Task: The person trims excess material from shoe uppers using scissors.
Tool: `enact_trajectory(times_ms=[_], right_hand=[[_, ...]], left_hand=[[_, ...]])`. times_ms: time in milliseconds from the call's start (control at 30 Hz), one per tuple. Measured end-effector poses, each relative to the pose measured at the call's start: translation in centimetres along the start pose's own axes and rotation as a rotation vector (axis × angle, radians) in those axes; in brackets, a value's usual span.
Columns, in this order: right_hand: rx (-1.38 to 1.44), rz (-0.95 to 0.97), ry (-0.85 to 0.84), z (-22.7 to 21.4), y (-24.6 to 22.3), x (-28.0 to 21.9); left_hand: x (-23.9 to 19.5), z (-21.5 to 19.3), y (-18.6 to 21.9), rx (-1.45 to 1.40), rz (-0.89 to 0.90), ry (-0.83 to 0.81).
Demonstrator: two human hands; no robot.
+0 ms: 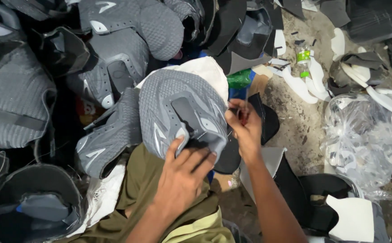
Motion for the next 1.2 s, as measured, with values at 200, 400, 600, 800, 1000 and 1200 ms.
enact_trajectory(times_ms=[200, 400, 600, 800, 1000, 1200], right_hand=[[0.16, 0.412, -0.203, -3.0, 5.3, 2.1], [0.404, 0.476, -0.274, -5.5, 7.7, 2.6], [0.393, 0.001, -0.421, -5.5, 1.5, 0.7], [-0.552, -0.483, -0.709, -2.5, -4.6, -0.5], [-0.702, -0.218, -0.685, -2.2, -3.7, -1.2], [-0.451, -0.102, -0.46, -1.1, -4.2, -1.9]], left_hand=[[-3.3, 0.4, 0.7, -0.151, 0.026, 0.101], [-6.3, -0.7, 0.3, -0.335, -0.541, 0.544], [-8.2, -1.2, -3.1, -1.318, -0.986, 0.635], [-6.3, -3.5, -3.8, -1.678, -1.001, 0.543], [-7.2, -1.0, -4.2, -1.156, -1.082, 0.493], [-7.8, 1.7, -4.9, -1.07, -1.044, 0.518]])
Point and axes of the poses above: each hand's wrist, its own x-axis towards the middle knuckle, its own z-axis out of the palm, y = z × x, the point moved 1 cm from there along x, towards the middle knuckle, and after that the axes turned 10 degrees about z, right-handed, at the moved point
